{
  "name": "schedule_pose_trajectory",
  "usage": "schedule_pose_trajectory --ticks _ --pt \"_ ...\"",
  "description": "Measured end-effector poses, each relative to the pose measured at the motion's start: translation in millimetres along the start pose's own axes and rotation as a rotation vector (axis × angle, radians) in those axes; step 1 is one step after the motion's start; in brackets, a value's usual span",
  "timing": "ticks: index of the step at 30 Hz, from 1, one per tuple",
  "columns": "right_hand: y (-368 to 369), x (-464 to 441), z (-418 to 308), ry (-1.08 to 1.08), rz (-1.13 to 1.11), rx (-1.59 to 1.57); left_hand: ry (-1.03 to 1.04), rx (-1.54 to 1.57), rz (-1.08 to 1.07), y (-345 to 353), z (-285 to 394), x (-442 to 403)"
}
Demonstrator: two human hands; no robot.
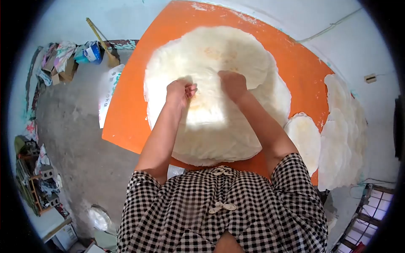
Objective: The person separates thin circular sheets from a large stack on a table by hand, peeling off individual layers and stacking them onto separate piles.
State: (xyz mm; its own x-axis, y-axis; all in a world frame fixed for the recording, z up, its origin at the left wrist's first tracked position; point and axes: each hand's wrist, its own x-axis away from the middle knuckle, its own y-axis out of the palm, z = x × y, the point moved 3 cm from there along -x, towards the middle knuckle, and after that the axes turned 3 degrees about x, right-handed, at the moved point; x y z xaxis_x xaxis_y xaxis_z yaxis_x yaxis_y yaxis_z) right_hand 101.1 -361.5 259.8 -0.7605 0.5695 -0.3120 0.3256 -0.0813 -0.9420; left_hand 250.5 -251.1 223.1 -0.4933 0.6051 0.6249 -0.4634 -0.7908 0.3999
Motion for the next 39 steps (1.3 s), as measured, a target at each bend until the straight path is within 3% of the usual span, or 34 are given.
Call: schedule_pose_trajectory --ticks 5,8,14,17,20,23,26,27,30,33,34,37,39 --pt "-6.6 -7.9 -30.4 0.123 -0.015 -0.108 -0.128 -0.069 0.033 -4.7 10.4 -9.2" --pt "-2.1 -1.7 -35.9 0.083 -0.122 -0.073 -0.131 -0.196 -0.072 -3.2 11.9 0.1" --pt "-16.1 15.7 -53.5 0.036 -0.015 -0.051 -0.181 -0.08 -0.239 -7.7 10.4 -6.5" --pt "-14.2 20.4 -54.7 0.048 0.016 -0.012 -0.105 -0.119 -0.173 6.6 12.9 7.2" --pt "-10.2 17.9 -55.7 0.077 0.013 -0.02 -0.117 -0.015 -0.325 10.0 9.2 5.4" --pt "3.6 7.5 -43.4 0.14 -0.06 -0.006 -0.216 0.189 -0.487 14.9 12.1 31.1" --pt "-4.2 -8.3 -32.8 0.185 -0.307 0.022 -0.14 0.257 -0.529 7.5 1.9 52.8" --pt "18.7 -18.3 -3.3 0.077 -0.251 0.039 -0.105 0.219 -0.528 -0.4 -2.1 63.2" --pt "-42.2 -76.7 57.0 -0.008 -0.267 0.071 -0.046 0.03 -0.204 -49.7 -29.0 93.3" --pt "-146.3 -107.6 38.1 -0.122 0.16 0.472 0.105 0.014 0.022 -77.2 -47.0 121.2" --pt "-178.7 -101.1 15.1 -0.014 0.163 0.194 0.156 0.039 0.102 -82.9 -51.2 124.4" --pt "-162.9 -74.3 -22.1 -0.264 0.296 0.315 0.157 0.079 0.139 -81.7 -53.2 116.8" --pt "-118.9 -46.4 -51.1 -0.278 0.08 0.326 0.132 0.09 0.165 -81.4 -48.5 107.2"
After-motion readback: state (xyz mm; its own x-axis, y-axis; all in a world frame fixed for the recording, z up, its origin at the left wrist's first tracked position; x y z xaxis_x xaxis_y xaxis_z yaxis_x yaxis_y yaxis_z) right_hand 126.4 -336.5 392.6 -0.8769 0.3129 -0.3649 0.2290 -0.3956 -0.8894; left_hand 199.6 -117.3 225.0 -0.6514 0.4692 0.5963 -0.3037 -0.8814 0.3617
